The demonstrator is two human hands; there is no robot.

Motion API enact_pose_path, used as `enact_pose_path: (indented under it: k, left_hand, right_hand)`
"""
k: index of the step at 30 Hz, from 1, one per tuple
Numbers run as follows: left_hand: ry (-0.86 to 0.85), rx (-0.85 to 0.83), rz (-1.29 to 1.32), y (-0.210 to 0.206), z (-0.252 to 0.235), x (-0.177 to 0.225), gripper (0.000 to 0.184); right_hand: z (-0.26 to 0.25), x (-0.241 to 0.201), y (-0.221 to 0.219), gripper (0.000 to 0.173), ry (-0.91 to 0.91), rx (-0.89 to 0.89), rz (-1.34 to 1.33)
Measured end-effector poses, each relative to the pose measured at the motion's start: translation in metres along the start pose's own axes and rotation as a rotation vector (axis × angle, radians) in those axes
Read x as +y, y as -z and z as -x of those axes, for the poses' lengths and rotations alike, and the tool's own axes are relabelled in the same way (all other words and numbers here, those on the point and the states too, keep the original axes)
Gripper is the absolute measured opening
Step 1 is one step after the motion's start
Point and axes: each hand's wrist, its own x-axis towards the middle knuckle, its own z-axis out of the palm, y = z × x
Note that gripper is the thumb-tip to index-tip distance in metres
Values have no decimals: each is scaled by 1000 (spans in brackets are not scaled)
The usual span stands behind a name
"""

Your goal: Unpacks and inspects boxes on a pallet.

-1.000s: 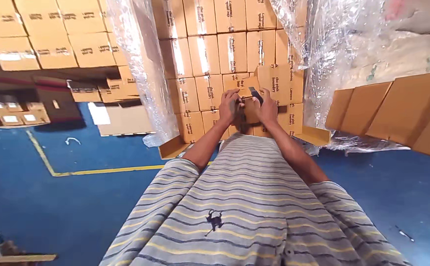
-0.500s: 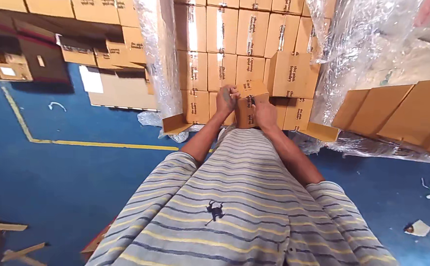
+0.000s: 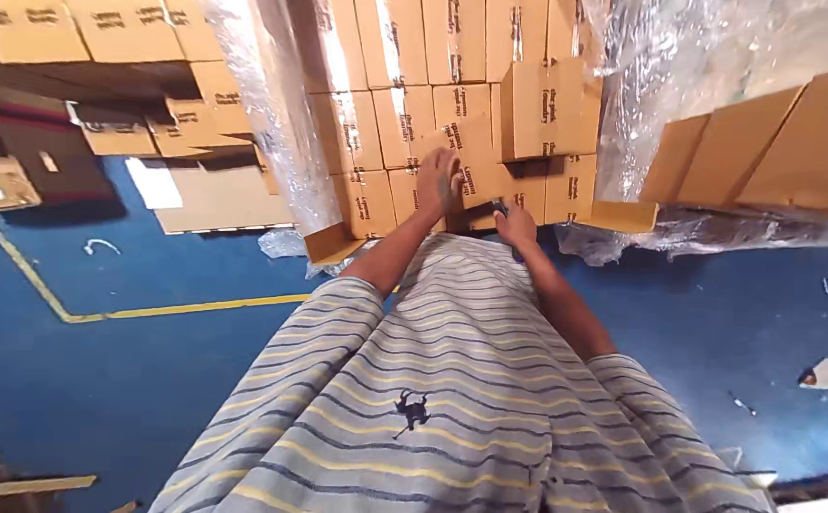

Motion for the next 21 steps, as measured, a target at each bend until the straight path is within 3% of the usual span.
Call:
enact_pose_path:
  k: [3,5,13,17,21]
  left_hand:
    - [43,50,-53,7,-32,0,73]
    - [101,-13,-69,10,-51,0,79]
    - [68,-36,58,14,-68,-6,67]
    - [166,-22,137,13,-79,-3,63]
    - [249,-4,165,8,-88,-2,68]
  right_hand:
    - [-7,20,-29,38,-144,-61,-585]
    - [-4,16,-45,35,-198,-20,-767]
    - [-14,-6,-91,36,-174,167,-760]
    - [-5,-18,-103,37,-224,259,-764]
    - [-7,-19,-109,38,-227,244,-789]
